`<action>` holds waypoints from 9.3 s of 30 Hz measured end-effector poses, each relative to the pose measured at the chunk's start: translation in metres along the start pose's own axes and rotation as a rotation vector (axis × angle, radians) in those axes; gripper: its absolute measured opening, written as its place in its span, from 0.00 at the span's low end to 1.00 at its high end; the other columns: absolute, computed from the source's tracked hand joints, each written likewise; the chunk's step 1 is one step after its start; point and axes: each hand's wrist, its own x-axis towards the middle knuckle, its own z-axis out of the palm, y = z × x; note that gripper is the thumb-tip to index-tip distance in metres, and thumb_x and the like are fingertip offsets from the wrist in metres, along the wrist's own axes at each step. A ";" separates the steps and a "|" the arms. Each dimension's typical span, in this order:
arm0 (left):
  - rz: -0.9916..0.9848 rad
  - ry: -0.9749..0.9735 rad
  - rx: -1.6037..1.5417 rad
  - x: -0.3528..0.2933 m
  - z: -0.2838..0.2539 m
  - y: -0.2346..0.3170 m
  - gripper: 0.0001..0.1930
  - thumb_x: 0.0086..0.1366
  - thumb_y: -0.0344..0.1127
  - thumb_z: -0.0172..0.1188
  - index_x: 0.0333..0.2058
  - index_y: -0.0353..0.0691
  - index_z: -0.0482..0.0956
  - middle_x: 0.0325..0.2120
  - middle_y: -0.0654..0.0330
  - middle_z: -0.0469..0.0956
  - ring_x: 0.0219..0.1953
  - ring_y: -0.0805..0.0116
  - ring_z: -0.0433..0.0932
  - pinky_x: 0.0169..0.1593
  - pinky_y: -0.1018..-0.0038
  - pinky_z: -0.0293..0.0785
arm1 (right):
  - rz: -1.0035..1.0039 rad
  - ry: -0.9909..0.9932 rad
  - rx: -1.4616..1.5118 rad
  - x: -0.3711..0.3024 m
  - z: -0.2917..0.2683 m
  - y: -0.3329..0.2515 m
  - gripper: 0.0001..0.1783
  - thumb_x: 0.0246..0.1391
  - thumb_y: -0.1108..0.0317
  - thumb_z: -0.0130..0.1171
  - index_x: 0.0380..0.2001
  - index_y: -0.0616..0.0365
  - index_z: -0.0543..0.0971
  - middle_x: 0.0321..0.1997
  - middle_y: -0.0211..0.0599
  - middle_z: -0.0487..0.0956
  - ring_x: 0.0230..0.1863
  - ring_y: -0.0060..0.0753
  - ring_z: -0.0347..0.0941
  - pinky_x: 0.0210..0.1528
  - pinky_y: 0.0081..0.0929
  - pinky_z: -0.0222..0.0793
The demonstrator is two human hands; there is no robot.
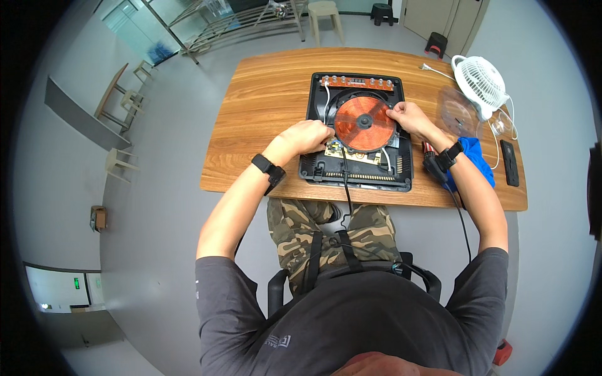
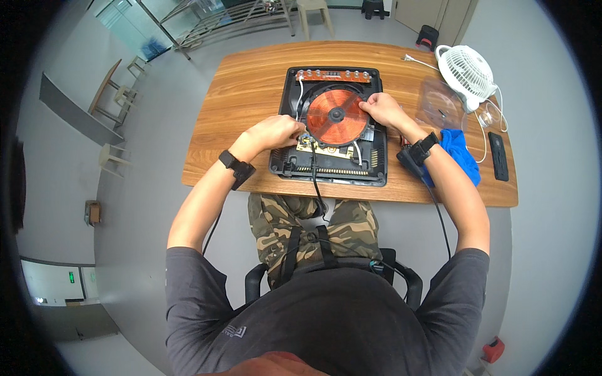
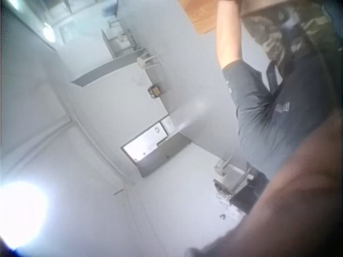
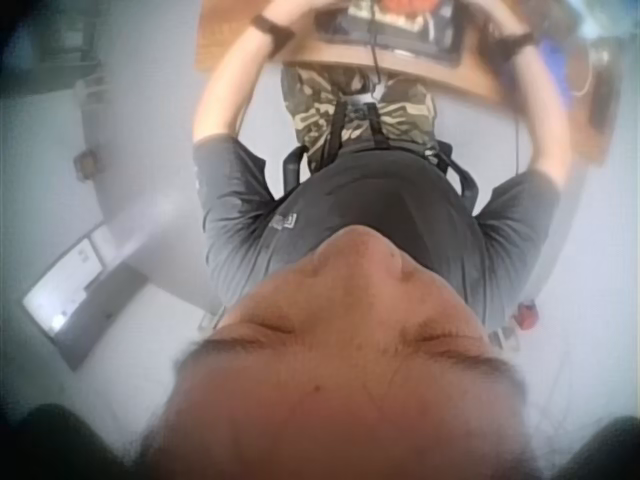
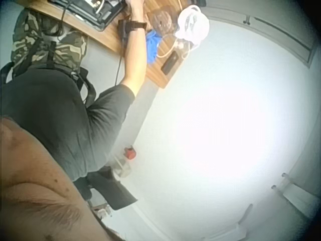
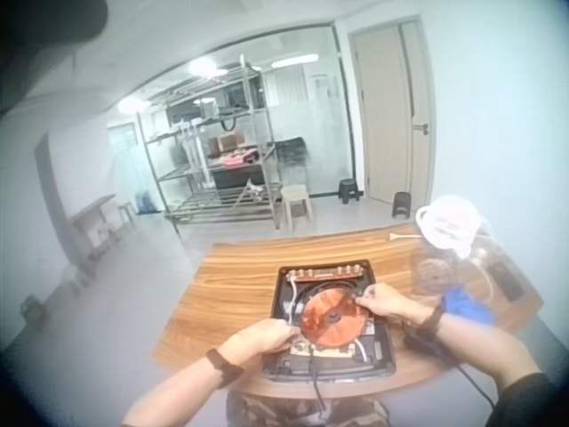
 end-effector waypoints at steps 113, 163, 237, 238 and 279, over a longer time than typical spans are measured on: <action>-0.209 0.190 -0.112 -0.013 0.003 0.021 0.14 0.58 0.34 0.68 0.44 0.41 0.83 0.40 0.53 0.79 0.46 0.52 0.80 0.49 0.59 0.78 | 0.200 -0.233 0.512 -0.023 -0.017 -0.030 0.14 0.67 0.60 0.60 0.25 0.45 0.74 0.19 0.15 0.67 0.19 0.13 0.55 0.22 0.18 0.48; -0.316 0.855 -0.328 -0.236 -0.039 -0.060 0.04 0.63 0.15 0.60 0.33 0.27 0.74 0.38 0.56 0.76 0.45 0.64 0.84 0.47 0.73 0.85 | -0.001 -0.351 0.668 0.018 0.072 -0.249 0.11 0.66 0.61 0.62 0.30 0.51 0.80 0.21 0.18 0.68 0.21 0.14 0.56 0.21 0.19 0.51; -0.609 0.551 -0.037 -0.283 -0.019 -0.105 0.06 0.65 0.26 0.60 0.40 0.34 0.82 0.35 0.52 0.78 0.35 0.54 0.81 0.41 0.63 0.77 | 0.070 -0.400 0.341 0.104 0.150 -0.212 0.13 0.60 0.65 0.60 0.22 0.58 0.77 0.19 0.29 0.71 0.16 0.21 0.58 0.18 0.26 0.52; -0.590 0.555 -0.032 -0.274 -0.024 -0.100 0.06 0.66 0.27 0.60 0.40 0.34 0.82 0.34 0.52 0.78 0.34 0.54 0.81 0.41 0.63 0.77 | 0.053 -0.387 0.309 0.107 0.125 -0.206 0.13 0.62 0.64 0.59 0.24 0.58 0.79 0.19 0.26 0.71 0.17 0.19 0.61 0.18 0.24 0.54; -0.268 0.323 -0.484 -0.070 0.041 -0.004 0.23 0.64 0.36 0.64 0.56 0.36 0.76 0.20 0.49 0.77 0.24 0.58 0.79 0.34 0.62 0.74 | 0.235 -0.190 -0.675 -0.114 -0.049 -0.007 0.36 0.55 0.47 0.64 0.54 0.68 0.69 0.48 0.65 0.81 0.52 0.62 0.79 0.54 0.49 0.73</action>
